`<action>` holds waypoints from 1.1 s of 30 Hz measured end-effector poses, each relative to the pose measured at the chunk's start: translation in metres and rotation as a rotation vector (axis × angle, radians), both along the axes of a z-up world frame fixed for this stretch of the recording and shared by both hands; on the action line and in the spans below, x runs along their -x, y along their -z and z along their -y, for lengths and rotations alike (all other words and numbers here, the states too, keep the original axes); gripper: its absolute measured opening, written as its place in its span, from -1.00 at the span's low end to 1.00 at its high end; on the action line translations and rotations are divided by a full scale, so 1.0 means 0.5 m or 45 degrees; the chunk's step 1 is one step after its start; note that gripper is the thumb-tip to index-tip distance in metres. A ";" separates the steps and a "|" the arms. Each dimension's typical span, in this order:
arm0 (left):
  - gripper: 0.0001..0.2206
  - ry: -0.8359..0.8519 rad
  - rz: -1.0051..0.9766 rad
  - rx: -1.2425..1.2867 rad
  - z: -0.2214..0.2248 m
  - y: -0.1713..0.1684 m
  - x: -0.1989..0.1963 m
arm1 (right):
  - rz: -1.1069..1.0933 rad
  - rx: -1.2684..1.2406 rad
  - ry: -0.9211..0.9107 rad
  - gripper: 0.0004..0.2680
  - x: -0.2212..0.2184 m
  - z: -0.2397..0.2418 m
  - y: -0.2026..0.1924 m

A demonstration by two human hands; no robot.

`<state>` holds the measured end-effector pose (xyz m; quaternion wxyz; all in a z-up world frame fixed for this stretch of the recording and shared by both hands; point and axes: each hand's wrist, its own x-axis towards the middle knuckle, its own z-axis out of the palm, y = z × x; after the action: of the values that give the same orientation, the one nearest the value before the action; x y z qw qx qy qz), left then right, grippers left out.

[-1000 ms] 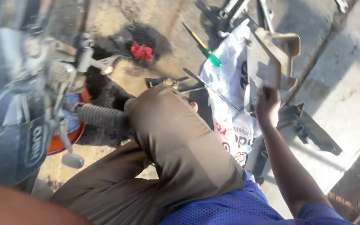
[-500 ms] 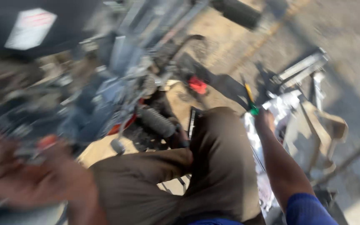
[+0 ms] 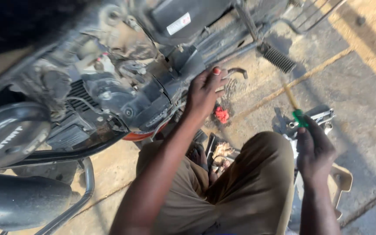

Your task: The person replaces a motorcycle air filter by hand, wipes the airbox with a cloth, and then reinstalls the airbox cover by driving screws with a screwdriver.

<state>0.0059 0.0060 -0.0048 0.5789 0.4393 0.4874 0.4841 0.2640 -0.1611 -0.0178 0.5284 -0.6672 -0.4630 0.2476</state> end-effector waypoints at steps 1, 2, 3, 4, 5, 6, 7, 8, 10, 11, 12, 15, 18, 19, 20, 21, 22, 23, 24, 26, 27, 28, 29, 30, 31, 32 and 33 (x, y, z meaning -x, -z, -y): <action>-0.61 0.008 0.061 0.037 -0.014 0.010 -0.013 | 0.147 -0.025 -0.031 -0.75 0.026 -0.005 -0.027; -0.60 0.019 0.121 0.082 -0.024 0.022 -0.027 | 0.293 -0.041 -0.058 -0.74 0.051 -0.004 -0.052; -0.60 0.020 0.130 0.062 -0.039 0.025 -0.036 | 0.304 -0.060 -0.056 -0.74 0.065 -0.017 -0.062; -0.61 0.020 0.282 0.097 -0.050 0.032 -0.042 | 0.298 -0.077 -0.101 -0.72 0.081 -0.025 -0.070; -0.61 0.020 0.434 0.132 -0.063 0.040 -0.050 | 0.293 -0.093 -0.146 -0.71 0.095 -0.035 -0.077; -0.61 0.027 0.433 0.124 -0.077 0.049 -0.047 | 0.293 -0.102 -0.140 -0.71 0.100 -0.048 -0.079; -0.62 0.054 0.602 0.002 -0.093 0.058 -0.045 | 0.309 -0.081 -0.135 -0.71 0.105 -0.062 -0.081; -0.62 0.088 0.773 -0.122 -0.115 0.065 -0.047 | 0.325 -0.062 -0.122 -0.71 0.107 -0.079 -0.085; -0.62 0.047 0.752 -0.098 -0.135 0.079 -0.044 | 0.291 -0.058 -0.087 -0.72 0.101 -0.101 -0.071; -0.62 -0.009 0.730 -0.065 -0.142 0.090 -0.044 | 0.255 -0.042 -0.066 -0.73 0.096 -0.109 -0.063; -0.62 -0.001 0.733 -0.064 -0.143 0.089 -0.045 | 0.258 -0.043 -0.058 -0.73 0.099 -0.110 -0.065; -0.68 -0.229 0.744 -0.036 -0.144 0.069 -0.043 | 0.169 -0.084 -0.082 -0.73 0.106 -0.118 -0.070; -0.69 -0.044 0.777 0.092 -0.136 0.046 -0.038 | 0.187 -0.071 -0.097 -0.73 0.114 -0.118 -0.065; -0.70 -0.012 0.862 0.052 -0.145 0.056 -0.038 | 0.187 -0.083 -0.107 -0.73 0.115 -0.119 -0.063; -0.70 0.021 0.947 0.005 -0.156 0.063 -0.039 | 0.187 -0.101 -0.118 -0.73 0.115 -0.122 -0.061; -0.70 0.019 0.949 0.007 -0.160 0.064 -0.038 | 0.188 -0.099 -0.120 -0.73 0.115 -0.125 -0.058; -0.69 0.045 0.979 0.041 -0.164 0.066 -0.037 | 0.176 -0.117 -0.122 -0.73 0.116 -0.127 -0.055; -0.68 0.070 1.009 0.075 -0.167 0.067 -0.037 | 0.164 -0.136 -0.125 -0.72 0.117 -0.128 -0.052; -0.68 0.073 1.011 0.074 -0.173 0.065 -0.036 | 0.166 -0.138 -0.123 -0.72 0.117 -0.133 -0.053; -0.67 0.131 1.051 0.013 -0.179 0.065 -0.035 | 0.180 -0.139 -0.115 -0.72 0.118 -0.137 -0.054; -0.67 0.131 1.052 0.019 -0.179 0.065 -0.035 | 0.180 -0.134 -0.113 -0.72 0.119 -0.136 -0.056; -0.67 0.122 1.054 0.023 -0.181 0.065 -0.034 | 0.221 -0.119 -0.103 -0.72 0.121 -0.137 -0.057; -0.67 0.113 1.056 0.026 -0.183 0.064 -0.033 | 0.262 -0.104 -0.094 -0.71 0.123 -0.137 -0.059; -0.67 0.112 1.055 0.026 -0.185 0.067 -0.032 | 0.261 -0.104 -0.095 -0.71 0.123 -0.139 -0.060; -0.67 0.105 1.054 0.025 -0.187 0.069 -0.031 | 0.282 -0.106 -0.099 -0.71 0.124 -0.140 -0.061; -0.67 0.098 1.052 0.022 -0.188 0.072 -0.030 | 0.303 -0.109 -0.104 -0.71 0.124 -0.142 -0.061; -0.67 0.096 1.051 0.022 -0.191 0.074 -0.030 | 0.302 -0.109 -0.105 -0.71 0.126 -0.144 -0.064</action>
<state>0.0209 0.1015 -0.0420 0.7468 0.2209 0.2018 0.5939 0.2009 -0.0892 0.0141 0.4871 -0.6491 -0.5595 0.1685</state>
